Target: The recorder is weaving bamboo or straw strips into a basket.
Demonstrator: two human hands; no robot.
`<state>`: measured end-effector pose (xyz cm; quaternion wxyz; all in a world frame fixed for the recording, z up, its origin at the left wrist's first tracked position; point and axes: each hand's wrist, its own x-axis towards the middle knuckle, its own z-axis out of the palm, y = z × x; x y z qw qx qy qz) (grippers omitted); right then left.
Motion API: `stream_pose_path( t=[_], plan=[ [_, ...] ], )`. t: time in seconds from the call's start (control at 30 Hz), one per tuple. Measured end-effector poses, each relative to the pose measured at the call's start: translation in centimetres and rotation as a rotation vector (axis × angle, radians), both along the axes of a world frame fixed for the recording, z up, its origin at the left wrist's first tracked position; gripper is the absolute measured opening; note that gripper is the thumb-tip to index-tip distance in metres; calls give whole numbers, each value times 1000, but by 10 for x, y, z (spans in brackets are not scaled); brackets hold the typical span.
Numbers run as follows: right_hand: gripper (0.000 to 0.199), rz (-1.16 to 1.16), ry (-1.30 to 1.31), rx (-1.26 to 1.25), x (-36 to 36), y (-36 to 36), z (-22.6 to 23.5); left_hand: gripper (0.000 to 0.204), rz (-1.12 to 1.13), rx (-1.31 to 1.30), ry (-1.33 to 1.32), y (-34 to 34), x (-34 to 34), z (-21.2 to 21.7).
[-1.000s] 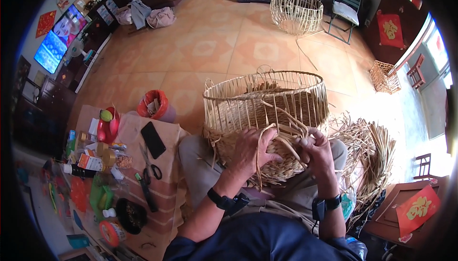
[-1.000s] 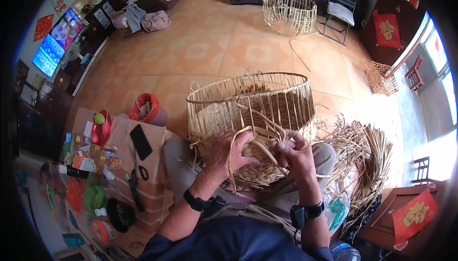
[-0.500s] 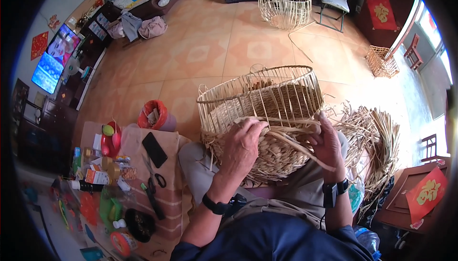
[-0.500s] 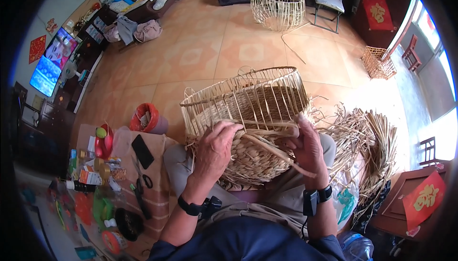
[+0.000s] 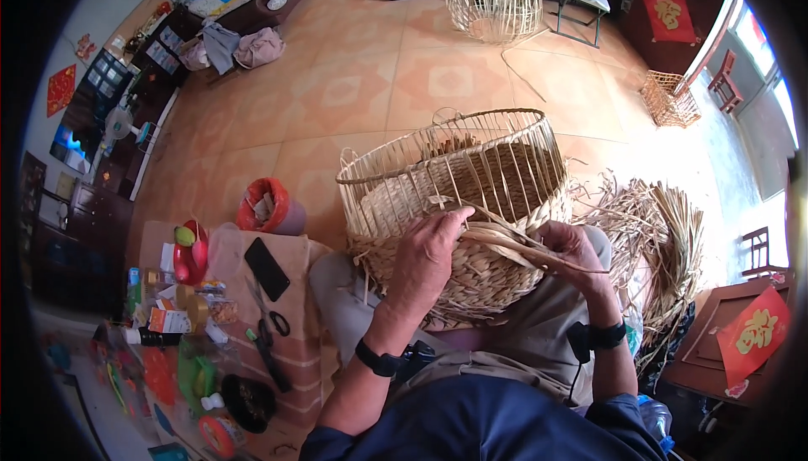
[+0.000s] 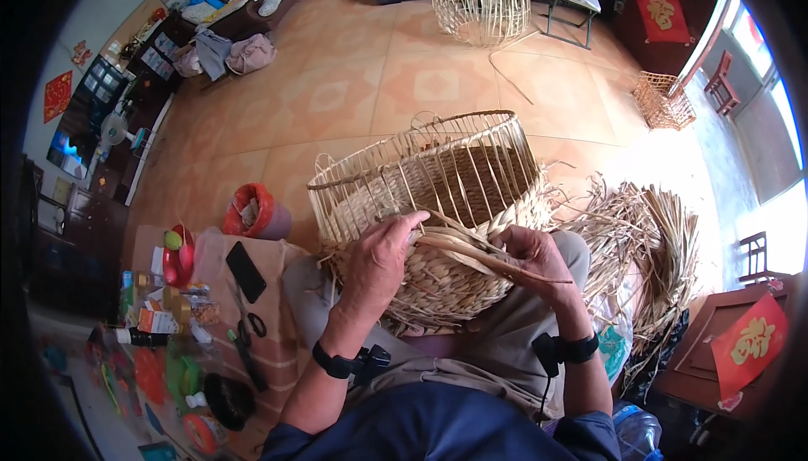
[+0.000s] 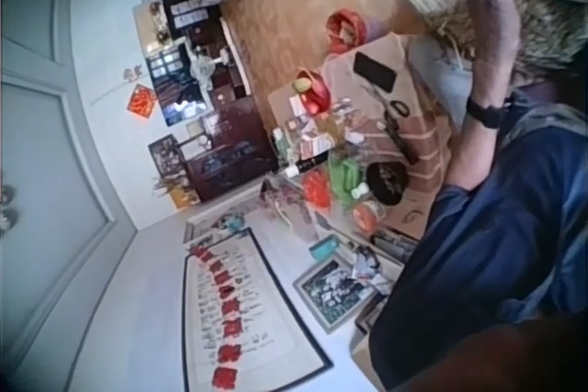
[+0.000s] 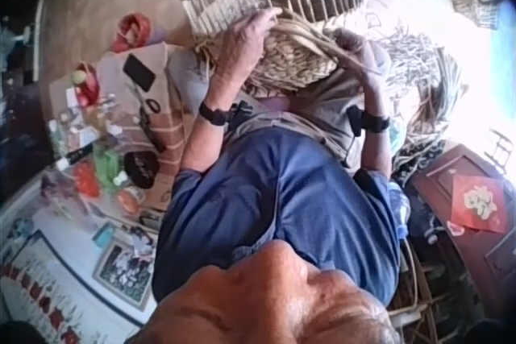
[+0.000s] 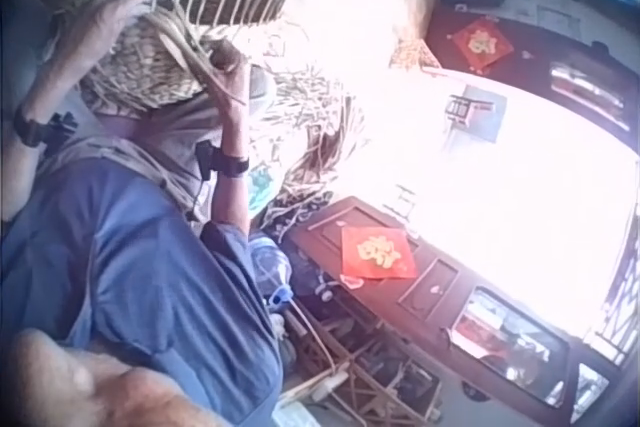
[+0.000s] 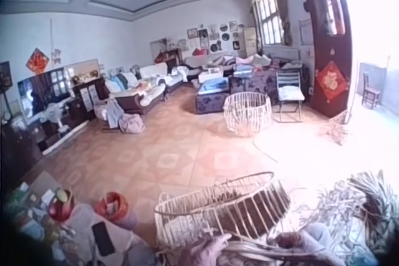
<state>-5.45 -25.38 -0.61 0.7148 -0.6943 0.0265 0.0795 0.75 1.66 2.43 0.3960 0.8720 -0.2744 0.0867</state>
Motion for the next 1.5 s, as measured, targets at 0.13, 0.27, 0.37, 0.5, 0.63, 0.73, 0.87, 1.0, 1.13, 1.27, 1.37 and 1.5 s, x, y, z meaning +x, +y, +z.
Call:
stream_pose_path(
  t=[0.13, 0.27, 0.37, 0.5, 0.63, 0.73, 0.87, 1.0, 1.13, 1.27, 1.37, 1.5],
  plan=[
    [20, -384, 18, 447, -12, -31, -1, 23, -16, -144, 177, -1, -7, -2],
    [13, -522, 41, 697, -20, -49, -10, 23, -30, -180, 190, -2, -5, -10],
    [15, -500, 91, 883, -36, -78, -29, 23, -44, -218, 166, -11, -3, -14],
    [17, -451, 67, 910, -38, -95, -21, 26, 105, -111, 91, -1, -8, -17],
    [19, -846, -28, 846, -87, -198, -55, 23, 157, -109, -27, -6, -4, -27],
    [23, -879, 21, 400, -133, -235, -100, 23, 164, -88, -53, -4, -2, -34],
    [26, -965, 317, -29, -193, -243, -208, 23, 179, -135, 28, -7, -4, -38],
    [19, -853, 596, -97, -212, -190, -316, 23, 181, -101, 23, -3, -6, -32],
    [38, -645, 619, -494, -226, -144, -397, 22, 194, -81, -48, -6, -5, -41],
    [41, -492, 460, -855, -226, -126, -453, 21, 232, -6, -105, -4, -10, -37],
    [32, -457, 619, -839, -224, -137, -479, 21, 255, 8, -136, -8, -8, -40],
    [38, -234, 488, -914, -206, -121, -481, 20, 285, 44, -173, 6, -13, -33]
  ],
)
